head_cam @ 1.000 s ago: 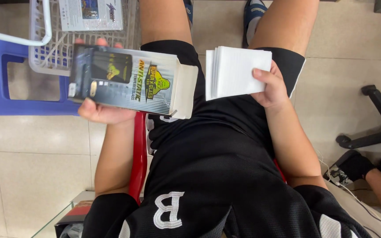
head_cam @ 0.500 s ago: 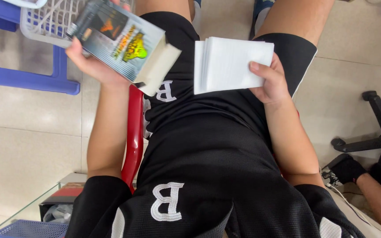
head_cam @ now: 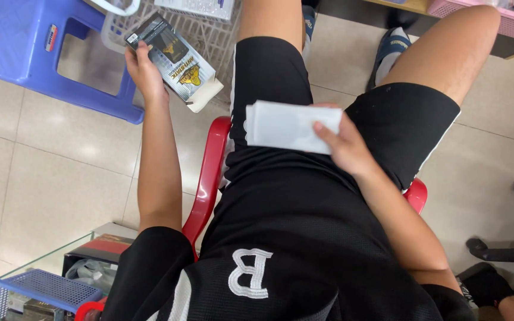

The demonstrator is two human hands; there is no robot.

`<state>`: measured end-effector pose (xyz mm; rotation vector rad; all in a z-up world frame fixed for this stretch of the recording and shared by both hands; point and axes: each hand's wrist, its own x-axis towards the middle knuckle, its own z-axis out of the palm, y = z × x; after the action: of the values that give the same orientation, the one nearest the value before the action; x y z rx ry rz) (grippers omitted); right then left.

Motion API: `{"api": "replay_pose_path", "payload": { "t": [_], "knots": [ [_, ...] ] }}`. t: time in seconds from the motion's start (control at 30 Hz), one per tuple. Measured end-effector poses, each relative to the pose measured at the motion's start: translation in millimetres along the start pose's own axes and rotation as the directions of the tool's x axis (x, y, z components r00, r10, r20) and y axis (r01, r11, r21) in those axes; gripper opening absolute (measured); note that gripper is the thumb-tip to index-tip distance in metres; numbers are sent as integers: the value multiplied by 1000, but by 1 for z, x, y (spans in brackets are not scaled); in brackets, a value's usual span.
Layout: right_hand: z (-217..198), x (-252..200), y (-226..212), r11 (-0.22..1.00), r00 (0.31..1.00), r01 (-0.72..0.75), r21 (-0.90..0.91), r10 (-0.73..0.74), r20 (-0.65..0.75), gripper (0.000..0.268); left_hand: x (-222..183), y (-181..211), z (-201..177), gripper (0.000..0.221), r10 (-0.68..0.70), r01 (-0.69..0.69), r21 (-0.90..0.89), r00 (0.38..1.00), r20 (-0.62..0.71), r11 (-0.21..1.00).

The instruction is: Inspect and organize mobile phone screen protectors and their packaging.

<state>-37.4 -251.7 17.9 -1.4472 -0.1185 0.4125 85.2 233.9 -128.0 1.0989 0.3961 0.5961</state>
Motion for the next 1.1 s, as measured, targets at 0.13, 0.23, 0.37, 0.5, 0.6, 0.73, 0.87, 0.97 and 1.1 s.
{"api": "replay_pose_path", "payload": {
  "t": [0.13,0.23,0.37,0.5,0.6,0.73,0.87,0.97,1.1],
  "knots": [
    [11,3,6,901,992,95,-424,-50,117,39,-20,48,38,55,29,11,212,982,-187,977],
    [15,6,-4,909,996,78,-409,-51,75,43,-41,70,64,62,-116,203,259,941,-317,944],
    [6,16,8,952,995,94,-291,-102,-14,43,-8,12,15,68,-12,66,310,985,-173,948],
    [-5,24,21,964,985,67,-258,-106,-139,29,-4,-2,-2,86,275,-285,636,954,118,717],
    [-10,23,26,959,981,42,-281,-93,-169,23,-30,32,21,92,259,-284,724,954,150,628],
    [-15,26,32,964,974,78,-256,-129,-187,22,-35,37,15,86,282,-320,777,940,190,542],
    [-13,28,29,972,971,55,-230,-106,-214,22,-41,41,19,78,293,-337,835,930,223,435],
    [-17,28,36,956,965,50,-288,-120,-233,20,-61,58,42,70,391,-361,864,895,216,350],
    [-25,33,45,956,951,135,-261,-199,-237,18,-93,79,107,60,617,-694,648,668,416,314]
  ]
}}
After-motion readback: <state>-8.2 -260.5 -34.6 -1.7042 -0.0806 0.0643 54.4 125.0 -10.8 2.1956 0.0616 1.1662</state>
